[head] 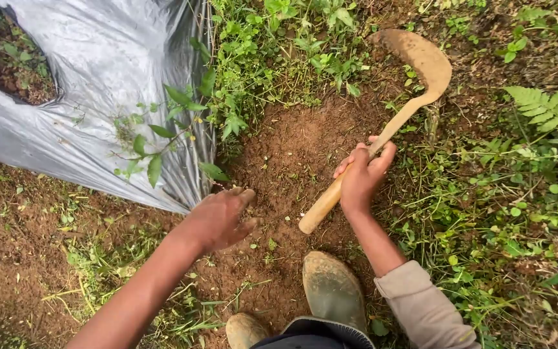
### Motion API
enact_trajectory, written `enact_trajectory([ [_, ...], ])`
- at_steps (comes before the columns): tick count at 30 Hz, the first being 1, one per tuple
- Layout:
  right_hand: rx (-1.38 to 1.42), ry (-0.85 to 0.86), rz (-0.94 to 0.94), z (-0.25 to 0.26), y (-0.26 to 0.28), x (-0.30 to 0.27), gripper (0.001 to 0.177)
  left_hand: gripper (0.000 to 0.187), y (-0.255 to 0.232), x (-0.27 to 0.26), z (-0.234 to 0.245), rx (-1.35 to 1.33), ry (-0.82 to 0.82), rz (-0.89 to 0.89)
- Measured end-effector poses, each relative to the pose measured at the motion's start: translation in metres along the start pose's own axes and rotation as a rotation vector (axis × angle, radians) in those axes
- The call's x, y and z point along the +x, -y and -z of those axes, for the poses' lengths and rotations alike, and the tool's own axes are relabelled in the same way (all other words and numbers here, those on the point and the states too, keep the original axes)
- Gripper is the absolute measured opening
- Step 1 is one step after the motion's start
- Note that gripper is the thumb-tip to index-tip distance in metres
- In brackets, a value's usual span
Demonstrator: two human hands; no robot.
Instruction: The person uses a sickle to cut weeds growing along the edge of a plastic-covered garden bed. They gather the cut weeds by hand, form a bundle, and walk along the bed to deposit the weeds on the ground.
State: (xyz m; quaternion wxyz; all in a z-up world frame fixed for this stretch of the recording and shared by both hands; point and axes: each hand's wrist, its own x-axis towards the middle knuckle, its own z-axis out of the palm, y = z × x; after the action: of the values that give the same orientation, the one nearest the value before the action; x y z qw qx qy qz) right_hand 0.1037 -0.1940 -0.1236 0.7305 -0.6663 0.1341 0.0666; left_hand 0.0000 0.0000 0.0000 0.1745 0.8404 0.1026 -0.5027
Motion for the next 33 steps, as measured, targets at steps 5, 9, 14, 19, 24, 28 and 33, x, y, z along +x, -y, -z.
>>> enact_trajectory([
  [5, -0.004, 0.011, 0.030, 0.000, 0.004, -0.004, 0.023, 0.067, -0.064, 0.013, 0.045, 0.051, -0.043, -0.073],
  [9, -0.011, 0.053, 0.050, -0.003, 0.007, 0.008, 0.026, 0.063, -0.097, 0.016, 0.068, 0.129, -0.078, -0.175],
  [14, -0.028, 0.045, 0.039, 0.005, 0.001, 0.005, 0.029, 0.064, -0.113, 0.040, 0.082, 0.273, -0.145, -0.243],
  [19, -0.068, 0.043, 0.004, 0.017, -0.007, -0.011, 0.026, 0.064, -0.127, 0.101, 0.101, 0.371, -0.244, -0.334],
  [24, -0.148, 0.066, 0.019, 0.034, -0.025, -0.021, 0.029, 0.062, -0.138, 0.172, 0.088, 0.398, -0.326, -0.356],
  [28, -0.163, 0.029, 0.057, 0.036, -0.034, -0.012, 0.028, 0.062, -0.138, 0.177, 0.082, 0.435, -0.310, -0.386],
  [33, -0.170, 0.027, 0.114, 0.028, -0.028, 0.006, 0.029, 0.066, -0.121, 0.220, 0.081, 0.642, -0.455, -0.502],
])
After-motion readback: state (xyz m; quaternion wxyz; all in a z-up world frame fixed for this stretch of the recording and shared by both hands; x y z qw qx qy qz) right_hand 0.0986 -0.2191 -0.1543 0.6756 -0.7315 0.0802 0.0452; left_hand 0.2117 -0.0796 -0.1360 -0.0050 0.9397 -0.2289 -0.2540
